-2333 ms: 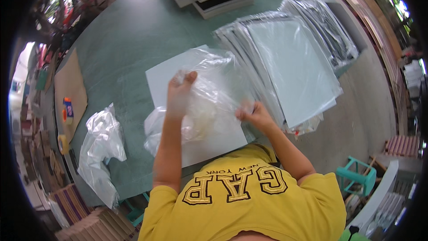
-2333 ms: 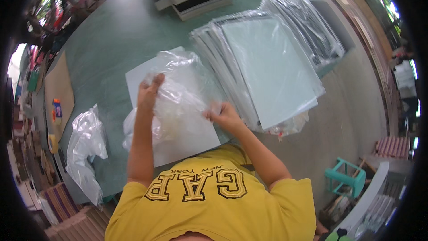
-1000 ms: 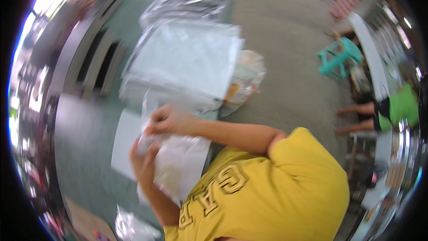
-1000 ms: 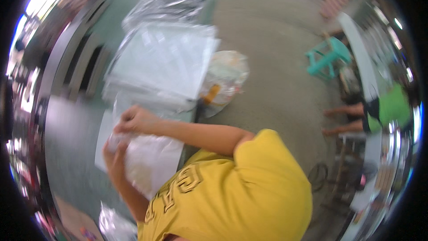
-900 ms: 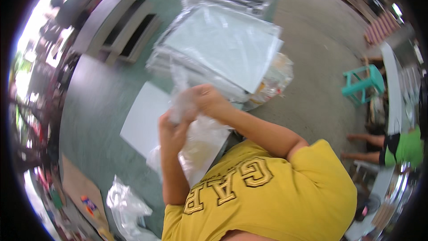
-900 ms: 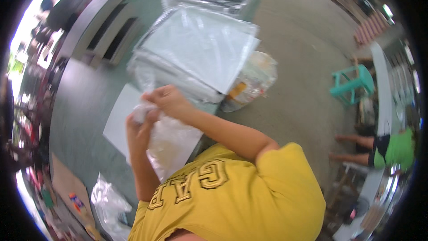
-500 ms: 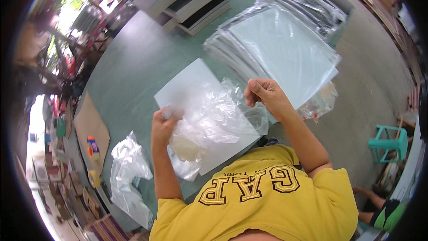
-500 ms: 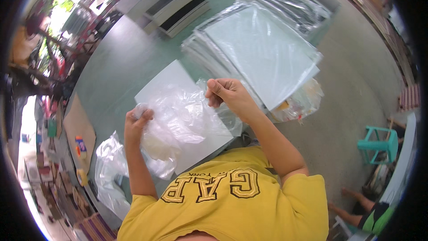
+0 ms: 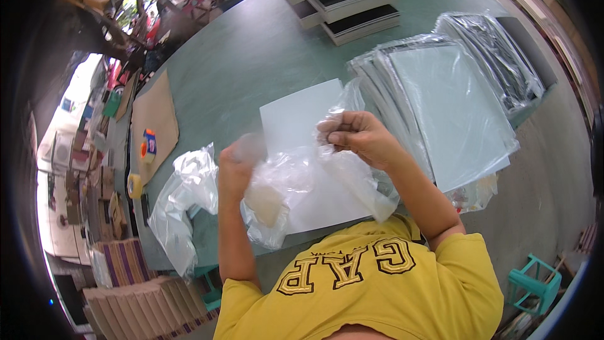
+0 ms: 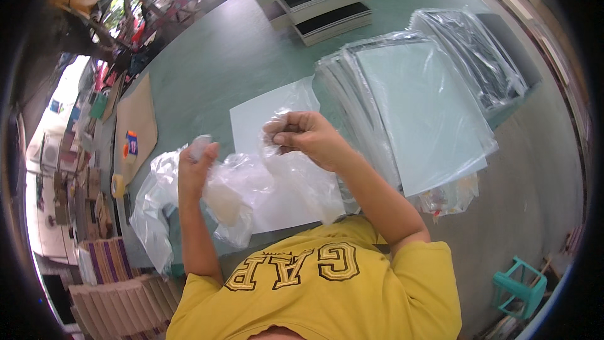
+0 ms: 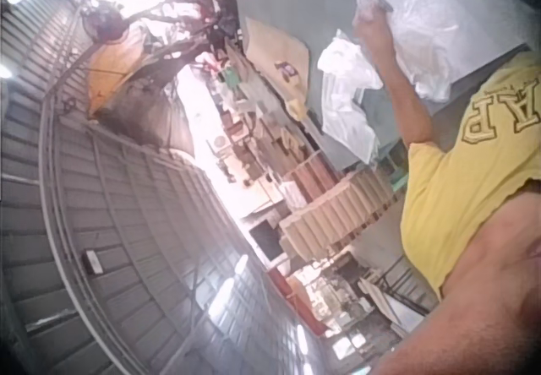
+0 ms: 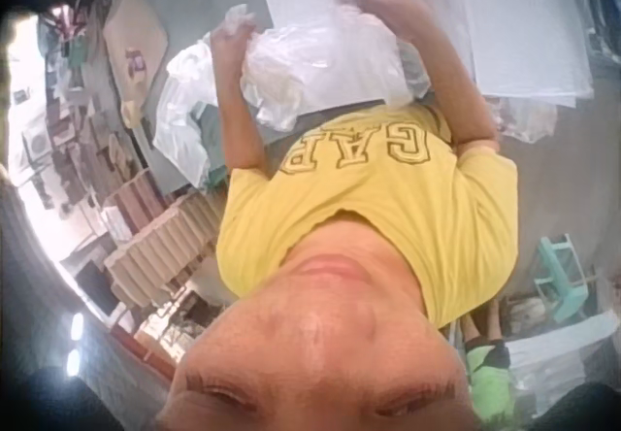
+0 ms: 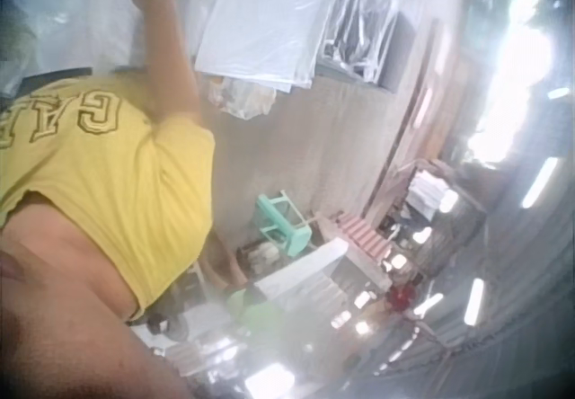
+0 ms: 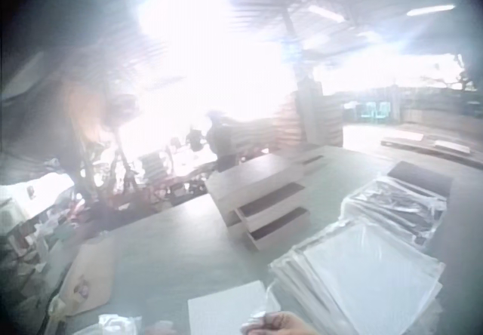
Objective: The person places black panels into plastic sleeves by hand, smooths the plastic, and stacks the packaged panels onto a larger pile.
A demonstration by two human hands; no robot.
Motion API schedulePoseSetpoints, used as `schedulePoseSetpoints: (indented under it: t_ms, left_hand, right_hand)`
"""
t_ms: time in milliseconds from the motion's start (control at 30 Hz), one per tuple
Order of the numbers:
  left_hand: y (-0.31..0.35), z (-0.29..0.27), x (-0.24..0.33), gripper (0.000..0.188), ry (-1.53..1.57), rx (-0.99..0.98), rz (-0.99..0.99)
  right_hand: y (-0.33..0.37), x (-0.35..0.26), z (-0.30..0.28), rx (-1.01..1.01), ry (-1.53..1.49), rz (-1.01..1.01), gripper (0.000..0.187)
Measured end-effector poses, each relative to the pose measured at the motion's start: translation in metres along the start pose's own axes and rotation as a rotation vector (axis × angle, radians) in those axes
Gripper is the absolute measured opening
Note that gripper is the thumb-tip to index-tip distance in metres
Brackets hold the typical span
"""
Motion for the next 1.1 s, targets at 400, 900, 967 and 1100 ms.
schedulePoseSetpoints:
  t_ms: [400, 900, 967, 1100]
  left_hand:
    - [0.023, -0.005, 0.008, 0.022, -0.604, 0.07, -0.002]
    - [0.012, 0.003, 0.082, 0.018, 0.4, 0.117, -0.178]
    - [0.01, 0.001, 0.082, 0.019, 0.291, 0.029, -0.142]
    - [0.007, -0.014, 0.076, 0.022, 0.379, 0.292, 0.07]
  right_hand:
    - [-0.045, 0.021, 0.017, -0.249, -0.242, 0.154, 0.028]
    - [-0.012, -0.075, 0.085, -0.09, 0.564, -0.555, 0.015]
    - [-0.03, -0.058, 0.072, -0.162, 0.543, -0.303, 0.016]
    - [-0.027, -0.038, 0.08, -0.625, 0.617, 0.268, 0.029]
Point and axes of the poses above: each hand's wrist, its own y-axis away from the middle knuckle, its own z-axis out of the palm, x = y × z, the point moved 4 cm from there along -y, towards the middle knuckle, and after that the axes turned 12 degrees about z, right-handed, at the moved point
